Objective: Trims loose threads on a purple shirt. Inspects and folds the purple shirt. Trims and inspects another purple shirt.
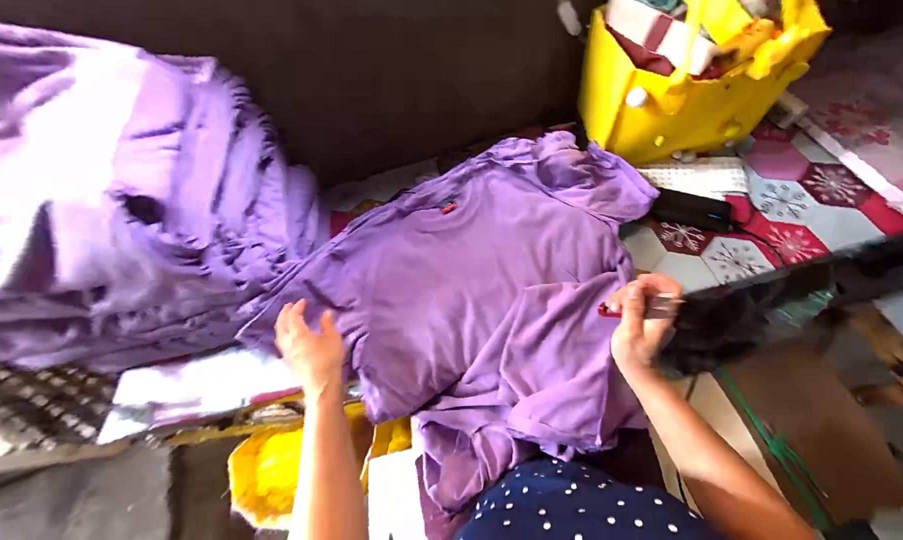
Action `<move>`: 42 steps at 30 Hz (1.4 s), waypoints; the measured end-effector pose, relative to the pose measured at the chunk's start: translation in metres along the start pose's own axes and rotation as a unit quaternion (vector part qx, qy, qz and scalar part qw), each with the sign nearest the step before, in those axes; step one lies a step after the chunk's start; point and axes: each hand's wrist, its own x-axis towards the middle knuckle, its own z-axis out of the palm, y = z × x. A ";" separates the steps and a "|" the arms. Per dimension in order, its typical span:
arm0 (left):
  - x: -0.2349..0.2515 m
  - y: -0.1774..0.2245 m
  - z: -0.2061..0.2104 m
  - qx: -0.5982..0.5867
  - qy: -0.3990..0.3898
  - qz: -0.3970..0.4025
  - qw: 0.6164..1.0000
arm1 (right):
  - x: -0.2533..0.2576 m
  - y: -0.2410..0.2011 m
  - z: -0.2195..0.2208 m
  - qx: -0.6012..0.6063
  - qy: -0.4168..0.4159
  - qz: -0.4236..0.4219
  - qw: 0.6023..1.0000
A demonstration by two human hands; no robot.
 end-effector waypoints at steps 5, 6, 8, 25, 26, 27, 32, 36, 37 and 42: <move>0.026 -0.022 0.010 0.008 0.008 0.015 1.000 | -0.020 0.049 0.036 -0.225 -0.143 0.089 0.960; 0.031 -0.023 0.012 0.006 0.027 0.039 0.999 | -0.021 0.048 0.037 -0.234 -0.142 0.079 0.958; 0.041 -0.022 0.015 0.010 0.069 0.086 0.994 | -0.022 0.046 0.037 -0.248 -0.134 0.073 0.957; 0.105 0.013 0.048 0.135 -0.002 0.137 0.981 | -0.023 0.042 0.040 -0.294 -0.120 0.083 0.945; 0.104 0.015 0.048 0.142 -0.007 0.136 0.981 | -0.022 0.041 0.040 -0.294 -0.121 0.091 0.944; 0.101 0.017 0.047 0.141 -0.009 0.146 0.979 | -0.021 0.040 0.040 -0.291 -0.123 0.100 0.943; 0.038 0.048 0.049 0.044 -0.054 0.345 0.936 | -0.004 0.002 0.062 -0.117 -0.193 0.009 0.974; -0.055 0.092 0.051 -0.042 -0.002 0.482 0.875 | 0.002 -0.008 0.119 -0.038 -0.358 -0.064 0.931; -0.071 0.097 0.049 -0.041 0.015 0.484 0.874 | 0.003 -0.001 0.128 -0.055 -0.391 -0.066 0.916; -0.126 0.058 0.012 -0.008 -0.020 0.351 0.936 | 0.005 0.003 0.088 -0.118 -0.335 -0.078 0.931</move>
